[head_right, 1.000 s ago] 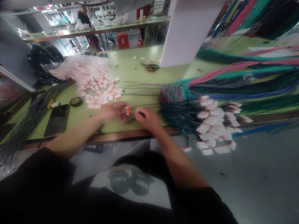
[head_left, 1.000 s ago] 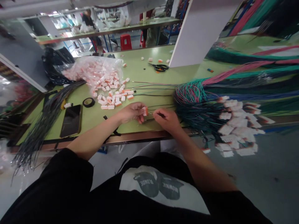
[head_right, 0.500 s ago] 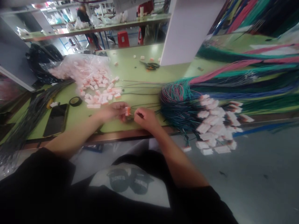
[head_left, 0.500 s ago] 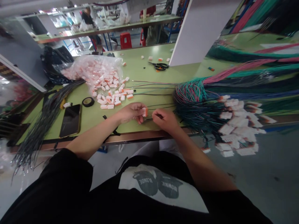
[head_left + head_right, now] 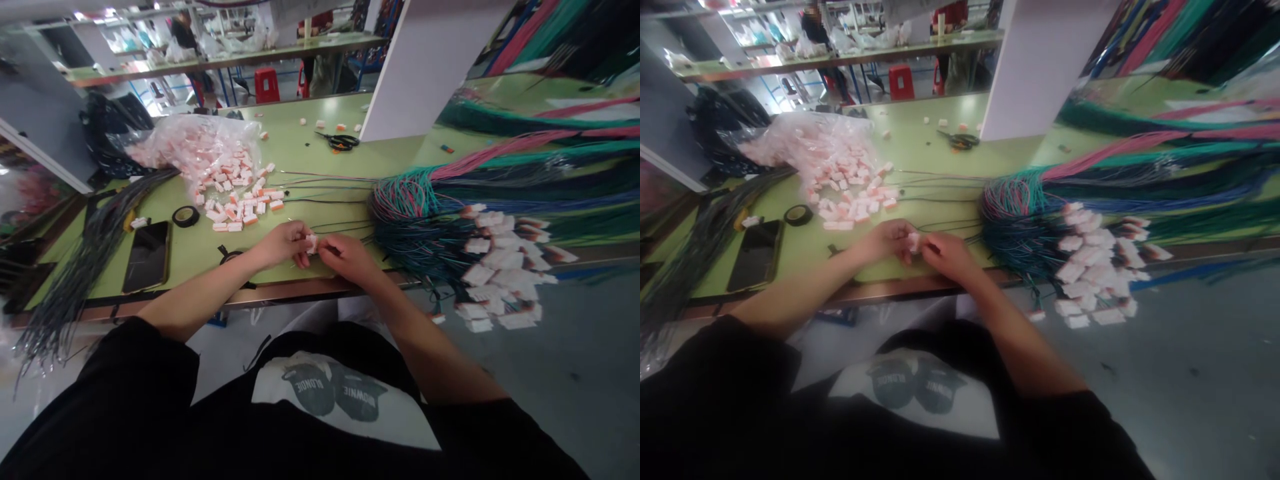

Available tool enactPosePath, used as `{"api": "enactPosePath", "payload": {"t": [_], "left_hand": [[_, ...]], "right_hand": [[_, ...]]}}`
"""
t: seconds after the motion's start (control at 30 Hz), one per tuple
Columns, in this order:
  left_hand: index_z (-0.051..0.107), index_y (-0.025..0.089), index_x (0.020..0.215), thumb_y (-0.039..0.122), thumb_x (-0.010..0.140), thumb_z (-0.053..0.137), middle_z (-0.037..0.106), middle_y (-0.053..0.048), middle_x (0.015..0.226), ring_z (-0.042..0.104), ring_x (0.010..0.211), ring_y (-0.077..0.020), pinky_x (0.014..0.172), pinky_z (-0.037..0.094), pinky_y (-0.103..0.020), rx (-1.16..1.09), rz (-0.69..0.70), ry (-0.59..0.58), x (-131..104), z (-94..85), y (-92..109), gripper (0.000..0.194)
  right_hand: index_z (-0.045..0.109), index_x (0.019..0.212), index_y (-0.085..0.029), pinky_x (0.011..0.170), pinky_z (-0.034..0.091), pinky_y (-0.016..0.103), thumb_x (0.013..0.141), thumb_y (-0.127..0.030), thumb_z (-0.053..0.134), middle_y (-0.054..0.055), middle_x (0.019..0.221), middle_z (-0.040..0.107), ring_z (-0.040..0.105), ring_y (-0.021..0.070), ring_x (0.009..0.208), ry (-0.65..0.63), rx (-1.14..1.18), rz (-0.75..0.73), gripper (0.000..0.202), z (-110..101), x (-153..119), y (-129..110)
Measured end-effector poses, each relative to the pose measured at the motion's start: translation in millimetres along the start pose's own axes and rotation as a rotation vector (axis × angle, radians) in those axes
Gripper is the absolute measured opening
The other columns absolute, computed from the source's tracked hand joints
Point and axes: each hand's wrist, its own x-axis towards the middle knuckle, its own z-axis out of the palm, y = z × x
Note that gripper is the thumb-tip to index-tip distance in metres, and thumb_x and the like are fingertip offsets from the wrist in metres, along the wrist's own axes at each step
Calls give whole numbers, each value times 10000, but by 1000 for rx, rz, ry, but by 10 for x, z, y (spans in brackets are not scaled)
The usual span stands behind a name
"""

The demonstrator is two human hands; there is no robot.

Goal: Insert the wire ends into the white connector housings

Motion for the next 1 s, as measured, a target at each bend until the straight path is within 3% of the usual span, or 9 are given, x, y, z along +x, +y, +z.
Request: {"api": "enactPosePath", "payload": {"t": [0.2, 0.3, 0.37, 0.47, 0.5, 0.57, 0.7, 0.87, 1.0], "left_hand": [[465, 126, 789, 122, 817, 509, 560, 49, 562, 552, 449, -45, 489, 456, -170, 19, 27, 28, -48, 20, 10, 52], [473, 126, 782, 153, 818, 513, 580, 28, 609, 549, 460, -41, 491, 451, -172, 31, 48, -23, -46, -22, 7, 60], [474, 132, 784, 197, 807, 541, 591, 18, 648, 539, 463, -38, 484, 444, -174, 40, 75, -71, -38, -45, -11, 96], [478, 139, 798, 271, 793, 561, 580, 18, 668, 532, 474, -42, 475, 433, -179, 59, 112, -120, -48, -43, -43, 156], [482, 141, 805, 293, 792, 558, 570, 22, 660, 534, 482, -47, 479, 434, -183, 75, 117, -136, -62, -33, -48, 170], [499, 143, 827, 327, 800, 535, 558, 26, 647, 542, 508, -61, 503, 441, -198, 155, 120, -172, -104, -4, -46, 189], [554, 157, 900, 347, 816, 499, 601, 16, 687, 564, 602, -91, 602, 443, -226, 498, 216, -212, -184, 43, -42, 215], [585, 180, 944, 293, 834, 491, 650, -20, 859, 589, 773, -121, 690, 411, -221, 866, 437, -218, -179, 79, -129, 184], [592, 194, 962, 292, 863, 452, 651, -34, 889, 591, 815, -134, 702, 400, -223, 1048, 531, -245, -181, 110, -181, 197]], "right_hand": [[600, 699, -163, 590, 341, 214, 824, -287, 419, 29, 676, 617, 519, 118, 632, -57, -36, -31, 252, 30, -8, 6], [633, 783, -161, 615, 372, 215, 820, -306, 450, 33, 746, 658, 557, 126, 679, -72, 4, -2, 236, -69, -26, 57], [642, 872, -152, 640, 393, 224, 815, -305, 459, 48, 820, 678, 579, 137, 722, 30, -29, 79, 246, -211, -58, 112], [651, 899, -143, 658, 398, 248, 819, -261, 438, 73, 869, 690, 592, 158, 756, 183, -274, 244, 256, -462, -103, 170], [660, 882, -148, 649, 391, 255, 820, -246, 432, 78, 869, 693, 594, 167, 766, 150, -392, 278, 256, -532, -109, 171], [679, 859, -160, 619, 370, 266, 825, -230, 427, 89, 881, 697, 595, 192, 803, -37, -624, 285, 264, -625, -100, 146], [698, 865, -141, 590, 342, 277, 846, -211, 413, 128, 893, 690, 583, 223, 861, -377, -905, 129, 294, -643, -44, 86], [673, 891, -103, 565, 301, 282, 841, -157, 409, 152, 893, 670, 585, 227, 849, -501, -971, -63, 274, -545, 21, 84], [660, 865, -89, 556, 272, 278, 829, -123, 392, 152, 875, 668, 591, 208, 813, -556, -954, -92, 273, -506, 96, 44]]}}
